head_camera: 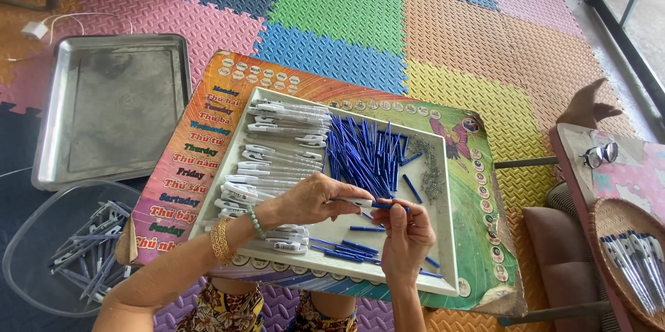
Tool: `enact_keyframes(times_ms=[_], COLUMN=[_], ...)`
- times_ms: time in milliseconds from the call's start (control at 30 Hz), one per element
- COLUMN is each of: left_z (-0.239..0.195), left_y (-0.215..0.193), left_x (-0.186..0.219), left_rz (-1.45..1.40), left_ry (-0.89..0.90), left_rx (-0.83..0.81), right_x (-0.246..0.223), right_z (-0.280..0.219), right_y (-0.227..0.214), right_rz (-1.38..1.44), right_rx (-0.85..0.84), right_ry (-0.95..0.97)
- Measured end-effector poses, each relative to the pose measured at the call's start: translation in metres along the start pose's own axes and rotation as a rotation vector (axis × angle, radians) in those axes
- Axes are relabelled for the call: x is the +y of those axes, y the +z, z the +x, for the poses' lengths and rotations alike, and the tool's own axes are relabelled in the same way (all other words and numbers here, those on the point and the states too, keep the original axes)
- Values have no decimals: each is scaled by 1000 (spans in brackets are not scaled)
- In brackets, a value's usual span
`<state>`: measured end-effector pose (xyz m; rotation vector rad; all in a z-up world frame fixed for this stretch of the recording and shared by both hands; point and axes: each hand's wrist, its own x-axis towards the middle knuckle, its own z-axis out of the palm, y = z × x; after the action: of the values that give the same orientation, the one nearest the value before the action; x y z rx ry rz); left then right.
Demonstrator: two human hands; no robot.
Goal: The person assembles blue pens by inserting blue ink cartridges into white pen bodies. They pick up a pen body and a cartridge, insert the cartridge, and place the assembled pen into a tray. The person also moves a metal tray to the side to clear space.
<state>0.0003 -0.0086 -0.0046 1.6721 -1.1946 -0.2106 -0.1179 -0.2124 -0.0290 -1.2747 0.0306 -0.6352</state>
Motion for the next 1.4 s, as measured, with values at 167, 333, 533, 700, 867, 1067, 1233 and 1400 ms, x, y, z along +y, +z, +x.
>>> enact_keyframes(times_ms=[167,333,533,700,867,1067,1233,1400], left_z=[-1,2,4,3,8,-12,-126,-286], left_y=[4,7,8,3,4,-29,-143,-184], left_x=[5,9,12,10,19,22,54,18], left_rz=[-47,-17,-53,-109,-50,16,172,248], left_ry=[-49,-18,-30,-114,-109,-66,-227,-629], left_rx=[2,26,22,33,58,42,405,902], right_x=[-8,-7,-1,-6,14,24,17,22], right_z=[0,-2,-1,-6,-22,-4,59,97], right_y=[6,9,10,15,20,-11,-106,-145], right_rz=[-157,-190,-289,-297,-408,-329,-830,-1288], right_rx=[1,20,-35,-2,-31,-266,-177,-245], right_ry=[-40,-69,-78,-51,-201,-50,-82,-53])
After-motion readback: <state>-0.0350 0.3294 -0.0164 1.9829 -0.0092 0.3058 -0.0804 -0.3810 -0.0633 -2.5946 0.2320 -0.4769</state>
